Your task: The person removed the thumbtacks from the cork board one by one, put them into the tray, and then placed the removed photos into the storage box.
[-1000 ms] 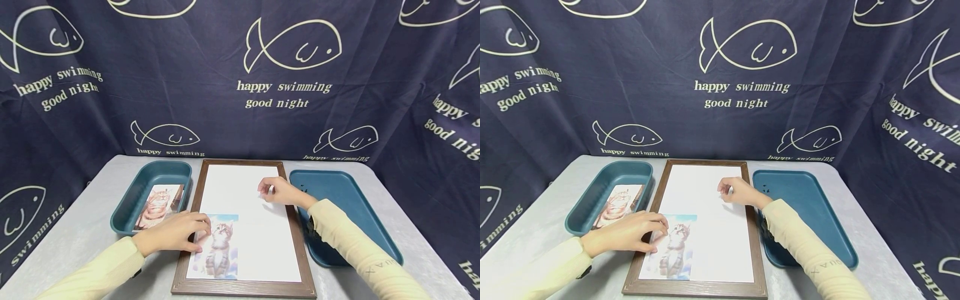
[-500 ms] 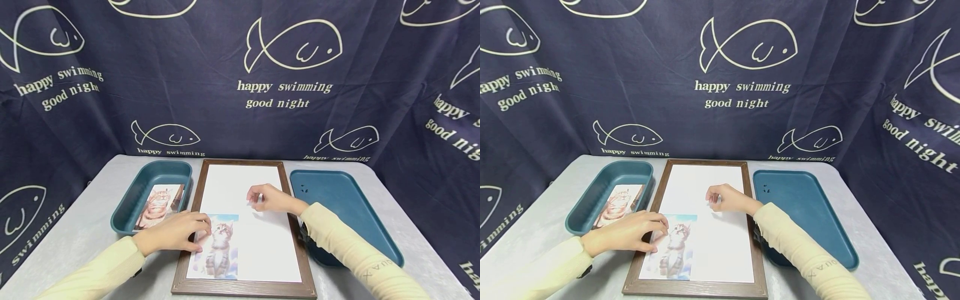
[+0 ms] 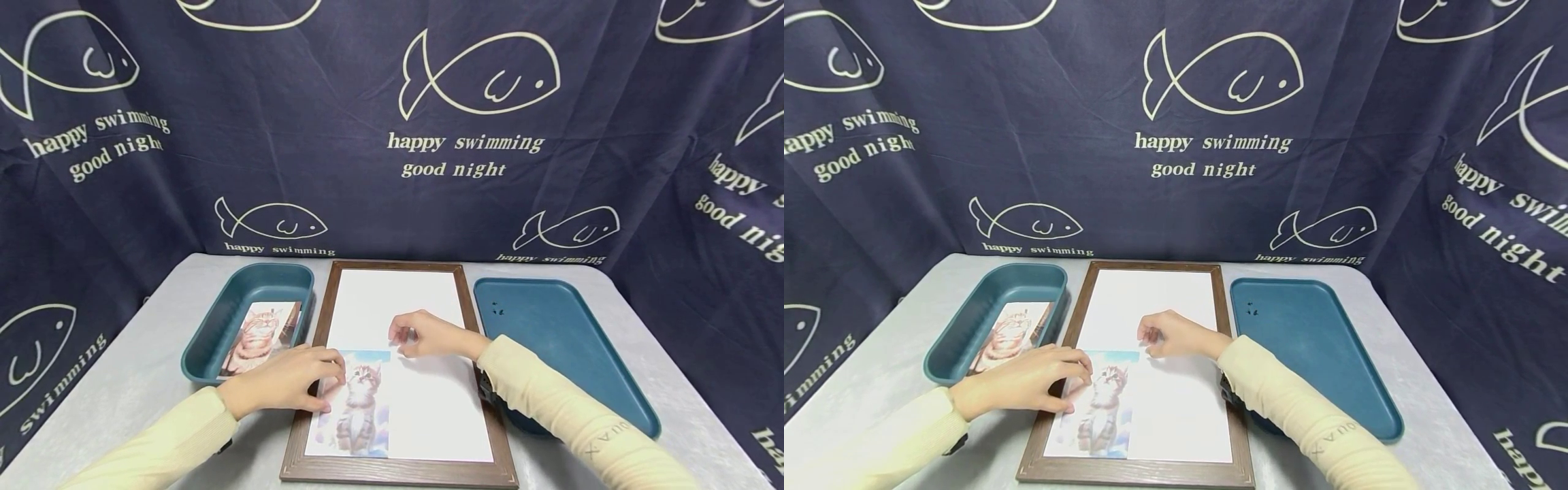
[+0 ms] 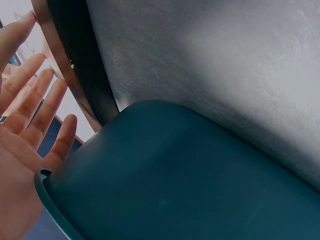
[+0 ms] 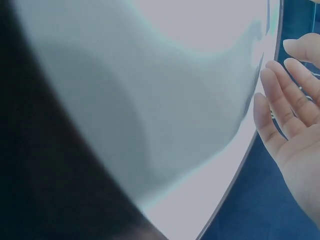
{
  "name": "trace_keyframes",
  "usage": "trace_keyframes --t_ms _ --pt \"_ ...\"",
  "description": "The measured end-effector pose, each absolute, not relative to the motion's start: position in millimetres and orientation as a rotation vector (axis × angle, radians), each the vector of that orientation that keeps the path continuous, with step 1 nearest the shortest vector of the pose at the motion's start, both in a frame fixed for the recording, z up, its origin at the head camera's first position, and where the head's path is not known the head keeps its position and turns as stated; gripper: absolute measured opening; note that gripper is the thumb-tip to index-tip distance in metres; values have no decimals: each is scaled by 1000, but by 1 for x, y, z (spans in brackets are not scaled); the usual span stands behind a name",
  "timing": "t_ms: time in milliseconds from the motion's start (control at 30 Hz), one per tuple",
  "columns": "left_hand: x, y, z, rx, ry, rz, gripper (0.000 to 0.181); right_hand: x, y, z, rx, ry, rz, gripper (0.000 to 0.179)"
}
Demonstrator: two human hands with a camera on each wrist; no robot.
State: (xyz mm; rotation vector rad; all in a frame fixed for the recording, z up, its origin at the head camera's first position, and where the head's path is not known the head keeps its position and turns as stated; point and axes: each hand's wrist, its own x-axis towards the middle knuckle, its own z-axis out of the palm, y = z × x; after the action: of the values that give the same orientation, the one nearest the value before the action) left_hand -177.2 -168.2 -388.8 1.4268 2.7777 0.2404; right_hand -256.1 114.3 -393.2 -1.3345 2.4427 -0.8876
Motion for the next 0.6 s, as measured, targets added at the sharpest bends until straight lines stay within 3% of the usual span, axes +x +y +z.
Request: trace_keyframes --t_ms 600 --pt "-177 -168 -389 1403 2776 214 33 -249 96 -396 -1388 2432 -853 19"
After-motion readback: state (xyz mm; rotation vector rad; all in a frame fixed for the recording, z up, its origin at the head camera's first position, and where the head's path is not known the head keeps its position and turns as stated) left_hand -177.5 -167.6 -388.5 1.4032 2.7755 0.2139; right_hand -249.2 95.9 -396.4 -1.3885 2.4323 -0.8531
